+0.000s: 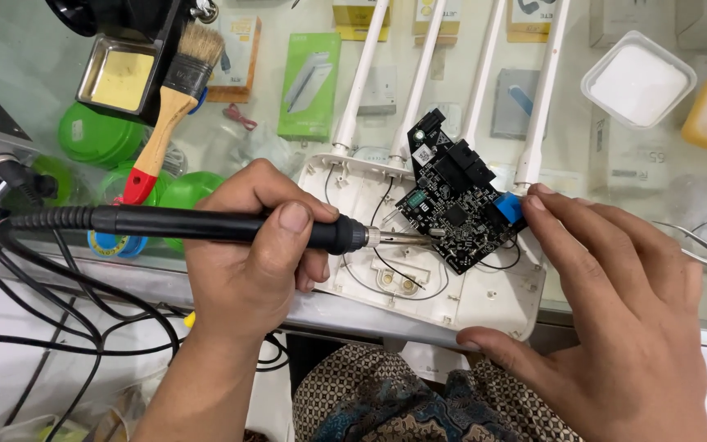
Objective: Disassembling a wireless router and soldering components on the internal circuit board.
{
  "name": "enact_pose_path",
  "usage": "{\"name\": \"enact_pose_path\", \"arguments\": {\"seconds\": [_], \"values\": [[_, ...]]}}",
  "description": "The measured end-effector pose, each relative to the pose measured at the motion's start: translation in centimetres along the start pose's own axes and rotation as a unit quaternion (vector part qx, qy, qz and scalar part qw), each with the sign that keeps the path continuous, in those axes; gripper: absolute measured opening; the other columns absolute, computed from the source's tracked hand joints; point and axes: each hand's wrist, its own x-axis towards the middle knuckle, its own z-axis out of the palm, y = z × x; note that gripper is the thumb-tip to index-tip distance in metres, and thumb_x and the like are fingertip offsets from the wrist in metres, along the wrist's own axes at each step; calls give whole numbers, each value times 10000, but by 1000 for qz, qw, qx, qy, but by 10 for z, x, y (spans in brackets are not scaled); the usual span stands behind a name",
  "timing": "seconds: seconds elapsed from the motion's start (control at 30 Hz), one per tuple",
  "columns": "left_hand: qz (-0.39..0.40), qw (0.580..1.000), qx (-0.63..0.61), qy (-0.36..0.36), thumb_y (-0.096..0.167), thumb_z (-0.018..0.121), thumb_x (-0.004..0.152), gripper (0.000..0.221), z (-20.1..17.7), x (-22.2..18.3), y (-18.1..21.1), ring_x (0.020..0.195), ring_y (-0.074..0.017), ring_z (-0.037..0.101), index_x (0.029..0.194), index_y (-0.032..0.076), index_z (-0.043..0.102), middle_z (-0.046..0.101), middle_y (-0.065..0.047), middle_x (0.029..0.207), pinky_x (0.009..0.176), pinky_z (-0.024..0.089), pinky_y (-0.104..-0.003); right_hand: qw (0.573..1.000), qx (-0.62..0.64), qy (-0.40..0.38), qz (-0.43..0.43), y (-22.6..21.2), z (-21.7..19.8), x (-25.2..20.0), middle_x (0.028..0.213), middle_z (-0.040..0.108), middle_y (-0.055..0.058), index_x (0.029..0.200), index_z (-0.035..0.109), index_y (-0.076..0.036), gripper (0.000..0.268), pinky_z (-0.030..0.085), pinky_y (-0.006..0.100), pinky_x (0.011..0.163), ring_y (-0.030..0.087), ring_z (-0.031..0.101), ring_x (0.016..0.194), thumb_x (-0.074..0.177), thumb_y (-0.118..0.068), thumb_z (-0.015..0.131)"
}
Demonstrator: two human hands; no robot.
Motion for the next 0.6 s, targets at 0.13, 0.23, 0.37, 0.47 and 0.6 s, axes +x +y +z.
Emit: {"name": "enact_pose_path", "arguments": {"seconds": [0.13, 0.23, 0.37, 0.47, 0.6], "values": [[0, 1000, -4, 0, 292, 605, 965, 307, 0, -1, 0, 385, -110, 503, 871, 1, 631, 547, -87, 503, 353, 388, -198, 1000, -3, -4, 1, 0, 0, 0, 1556, 557, 94, 1569, 508, -85, 1129, 396, 545, 1089, 370, 475, 1382, 662, -713, 748], [3, 1000, -8, 2, 297, 606, 964, 297, 0, 0, -1, 388, -104, 506, 878, 14, 634, 548, -85, 506, 357, 390, -195, 1000, -3, 1, 2, 0, 1, 0, 1555, 567, 98, 1566, 517, -83, 1122, 400, 551, 1076, 372, 485, 1370, 672, -725, 733], [-9, 1000, -11, 3, 302, 612, 956, 303, 0, -1, -1, 386, -101, 502, 876, 11, 641, 552, -88, 501, 353, 379, -194, 1000, -1, 2, 0, 1, 1, -1, 1553, 566, 103, 1565, 515, -79, 1128, 391, 553, 1099, 377, 482, 1380, 666, -719, 743], [1, 1000, -20, -1, 298, 613, 966, 310, 0, 0, -1, 387, -105, 504, 875, 3, 632, 543, -86, 502, 355, 386, -195, 1000, -1, -3, 4, 1, 1, -1, 1560, 555, 96, 1572, 506, -89, 1134, 385, 552, 1094, 373, 473, 1386, 658, -713, 749], [1, 1000, -5, 3, 303, 608, 962, 311, 0, 0, -2, 386, -108, 510, 872, 6, 632, 547, -90, 501, 355, 392, -195, 1000, -10, -6, 8, 1, 2, -1, 1557, 562, 91, 1574, 514, -95, 1139, 393, 550, 1078, 371, 476, 1379, 658, -736, 731]]}}
